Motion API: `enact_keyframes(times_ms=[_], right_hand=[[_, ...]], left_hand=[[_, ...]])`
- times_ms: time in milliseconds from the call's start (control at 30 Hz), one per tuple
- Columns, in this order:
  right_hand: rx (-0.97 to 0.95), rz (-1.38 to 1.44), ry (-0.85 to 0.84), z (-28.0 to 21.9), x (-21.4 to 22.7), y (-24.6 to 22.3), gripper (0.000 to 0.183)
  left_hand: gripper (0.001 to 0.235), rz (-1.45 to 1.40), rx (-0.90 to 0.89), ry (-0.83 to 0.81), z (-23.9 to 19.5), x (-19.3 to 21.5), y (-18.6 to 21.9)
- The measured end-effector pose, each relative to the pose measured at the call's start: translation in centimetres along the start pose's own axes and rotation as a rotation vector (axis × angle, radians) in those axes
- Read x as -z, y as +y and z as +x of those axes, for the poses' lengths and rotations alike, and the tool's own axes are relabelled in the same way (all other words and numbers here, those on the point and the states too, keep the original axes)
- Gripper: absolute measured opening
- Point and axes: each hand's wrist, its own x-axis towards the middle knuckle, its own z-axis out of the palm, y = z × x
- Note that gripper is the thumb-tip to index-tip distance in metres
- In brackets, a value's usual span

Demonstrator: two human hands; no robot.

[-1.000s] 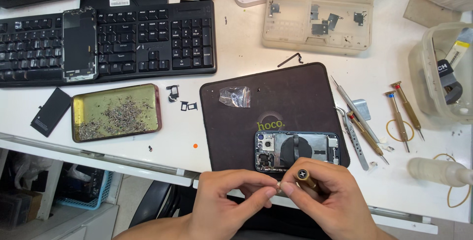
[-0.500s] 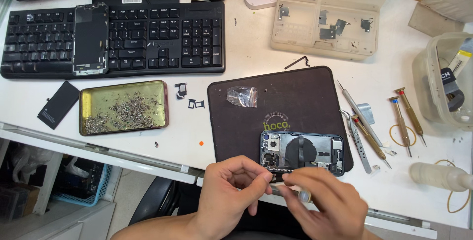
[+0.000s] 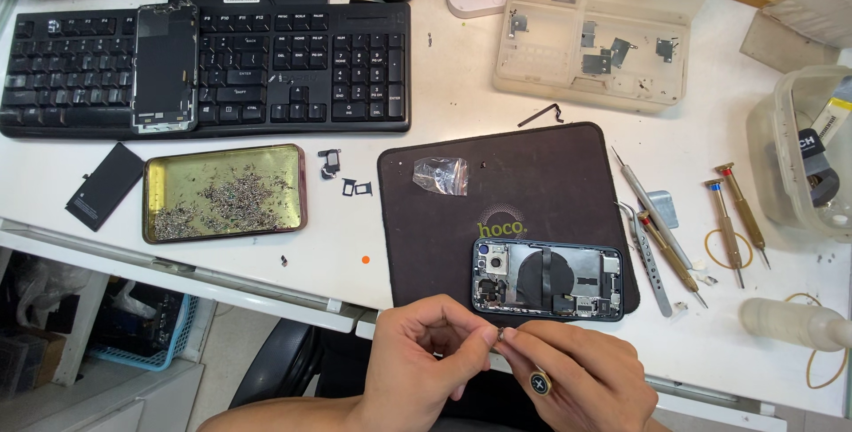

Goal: The person uses a screwdriver to remove screws from the back of a disassembled mobile phone. They then open a drawer and retrieve a pair of scissors.

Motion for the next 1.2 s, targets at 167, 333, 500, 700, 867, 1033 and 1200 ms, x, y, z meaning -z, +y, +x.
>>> enact_keyframes(times_ms=[167, 333, 500, 700, 867, 1033, 1200], right_hand=[[-0.065, -0.006, -0.006, -0.6, -0.1, 0.0, 0.032], [-0.071, 0.049, 0.008, -0.9, -0.3, 0.2, 0.027], [-0.017, 0.064, -0.067, -0.5, 0.6, 0.6, 0.024], [0.061, 0.001, -0.123, 2.2, 1.9, 1.1, 0.025], [-0.034, -0.077, -0.260, 5.1, 1.9, 1.9, 0.023], [-0.056, -0.098, -0.380, 6.7, 0.3, 2.3, 0.026], [-0.166, -0.100, -0.455, 7.1, -0.1, 2.4, 0.026]], left_hand=[[0.009, 0.006, 0.006, -0.021, -0.1, 0.0, -0.3], [0.009, -0.002, 0.044, -0.049, -0.2, 0.2, -0.6], [0.010, 0.113, 0.070, -0.100, -0.2, 0.5, -0.1], [0.019, 0.894, -0.953, -0.007, 0.9, 2.1, 3.5], [0.049, 1.341, -1.088, -0.128, 3.7, 4.2, 6.3], [0.056, 1.407, -1.086, -0.276, 4.8, 4.7, 6.4], [0.053, 1.402, -1.096, -0.321, 4.8, 5.1, 6.2]])
